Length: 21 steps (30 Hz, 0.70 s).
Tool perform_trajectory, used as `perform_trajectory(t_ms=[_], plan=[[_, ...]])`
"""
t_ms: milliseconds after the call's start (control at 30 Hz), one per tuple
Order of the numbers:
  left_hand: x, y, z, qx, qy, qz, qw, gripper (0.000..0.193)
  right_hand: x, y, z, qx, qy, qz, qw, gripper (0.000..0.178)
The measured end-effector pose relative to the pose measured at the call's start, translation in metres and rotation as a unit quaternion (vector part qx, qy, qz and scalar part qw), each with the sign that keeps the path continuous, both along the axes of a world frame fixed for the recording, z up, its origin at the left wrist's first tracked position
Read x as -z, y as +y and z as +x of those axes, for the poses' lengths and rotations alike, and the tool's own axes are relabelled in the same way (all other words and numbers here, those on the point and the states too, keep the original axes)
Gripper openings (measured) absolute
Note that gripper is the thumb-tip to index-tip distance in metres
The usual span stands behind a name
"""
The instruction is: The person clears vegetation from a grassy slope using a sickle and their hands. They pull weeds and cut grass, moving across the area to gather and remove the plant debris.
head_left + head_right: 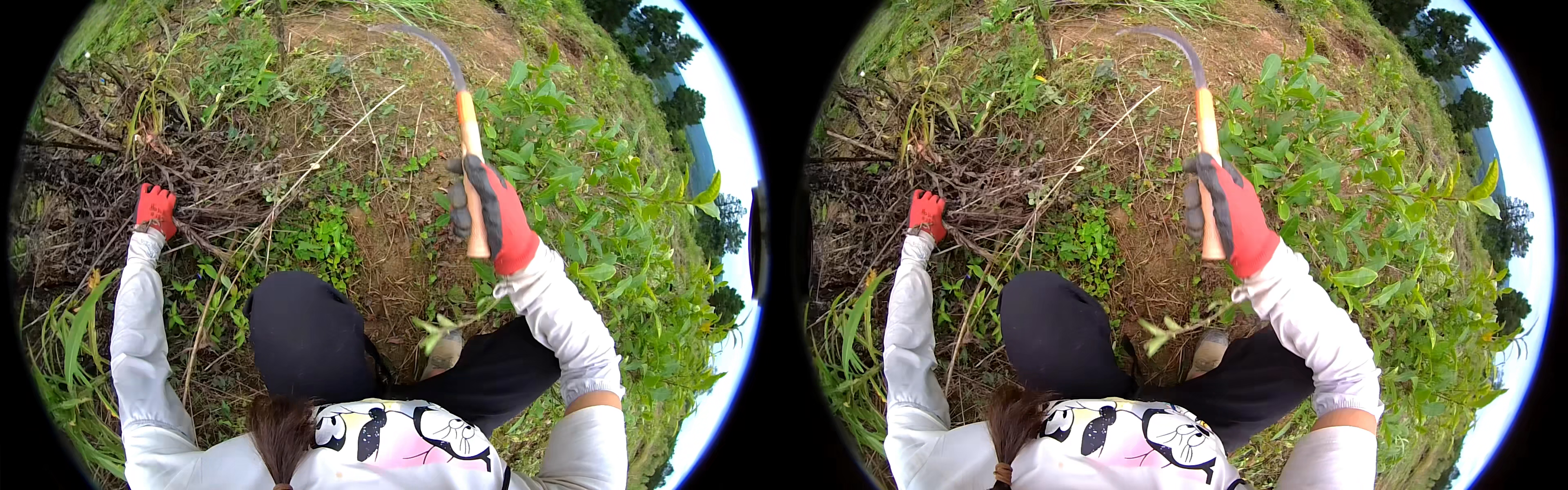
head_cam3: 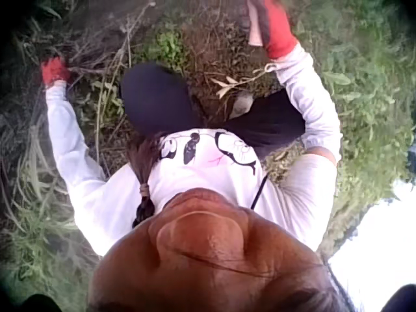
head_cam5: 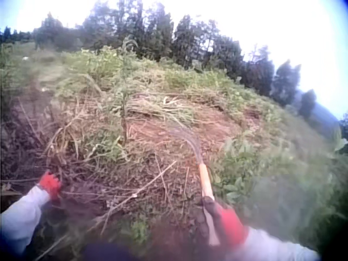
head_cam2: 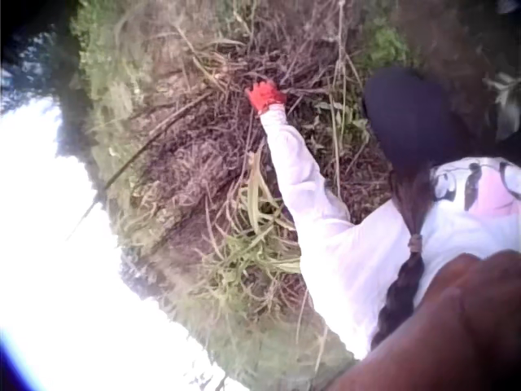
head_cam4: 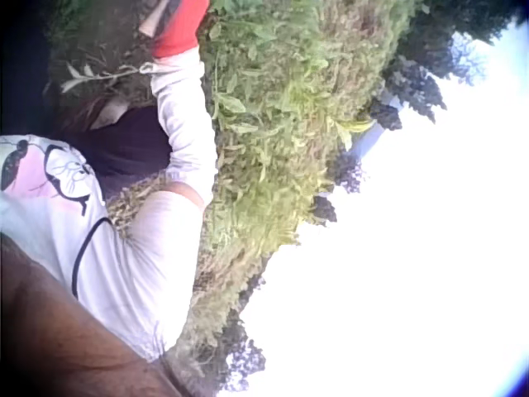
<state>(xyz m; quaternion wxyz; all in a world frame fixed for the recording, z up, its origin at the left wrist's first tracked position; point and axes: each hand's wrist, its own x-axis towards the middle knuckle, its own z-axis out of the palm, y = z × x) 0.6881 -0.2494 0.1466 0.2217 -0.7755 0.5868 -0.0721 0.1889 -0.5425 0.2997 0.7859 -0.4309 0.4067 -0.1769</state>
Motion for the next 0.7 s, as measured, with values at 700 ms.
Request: perform_trajectory(t_ms=[700], plan=[[0.003,-0.063,-0.045,-0.049,0.005,0.092,0.995,0.059,-0.035,0.034,-0.075,0.004,0.075,0.435,0.897,0.028]])
